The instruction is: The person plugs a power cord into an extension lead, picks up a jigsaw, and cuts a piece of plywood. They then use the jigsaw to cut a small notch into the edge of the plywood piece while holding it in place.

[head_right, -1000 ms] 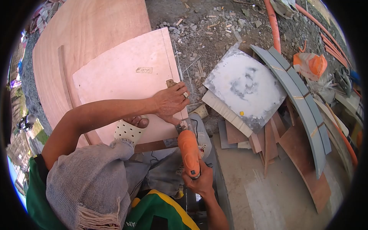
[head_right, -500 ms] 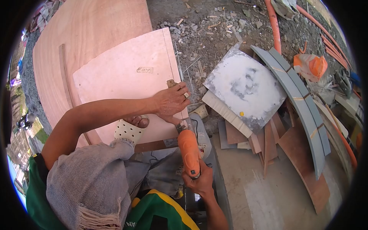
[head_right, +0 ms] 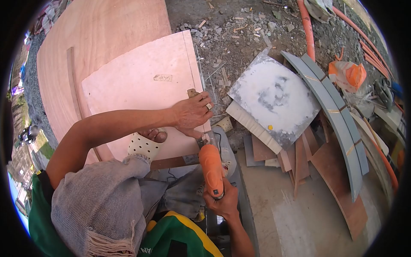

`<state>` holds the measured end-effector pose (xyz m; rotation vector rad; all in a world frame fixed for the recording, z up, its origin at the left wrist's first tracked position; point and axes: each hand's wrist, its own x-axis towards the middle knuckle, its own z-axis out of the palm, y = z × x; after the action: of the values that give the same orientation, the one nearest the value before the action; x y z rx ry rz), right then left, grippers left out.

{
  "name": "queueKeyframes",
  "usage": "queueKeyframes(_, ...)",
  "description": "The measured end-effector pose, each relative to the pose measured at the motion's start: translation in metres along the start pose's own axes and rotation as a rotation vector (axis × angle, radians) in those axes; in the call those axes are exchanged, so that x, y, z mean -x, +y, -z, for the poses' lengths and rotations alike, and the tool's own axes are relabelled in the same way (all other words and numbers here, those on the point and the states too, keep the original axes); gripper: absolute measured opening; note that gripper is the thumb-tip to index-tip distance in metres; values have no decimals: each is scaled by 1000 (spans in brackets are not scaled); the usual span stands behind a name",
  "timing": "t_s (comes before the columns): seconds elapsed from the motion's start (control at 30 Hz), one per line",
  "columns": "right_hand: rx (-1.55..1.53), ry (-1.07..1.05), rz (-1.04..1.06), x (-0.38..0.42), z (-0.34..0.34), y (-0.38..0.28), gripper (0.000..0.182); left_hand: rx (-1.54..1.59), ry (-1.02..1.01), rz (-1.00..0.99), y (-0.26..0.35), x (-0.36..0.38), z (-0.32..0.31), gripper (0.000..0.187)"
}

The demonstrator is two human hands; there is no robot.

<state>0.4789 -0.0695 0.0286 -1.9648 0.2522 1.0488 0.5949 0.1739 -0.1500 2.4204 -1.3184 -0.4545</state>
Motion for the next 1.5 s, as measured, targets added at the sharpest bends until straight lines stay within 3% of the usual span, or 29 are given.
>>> queueKeyframes(0.77,18,9,35,-2,0,-4,31,14,76,-24,-2,2,-8,69)
queueKeyframes(1.5,46,1,35,-5,1,-9,31,37,-42,-30,-3,-1,-1,66)
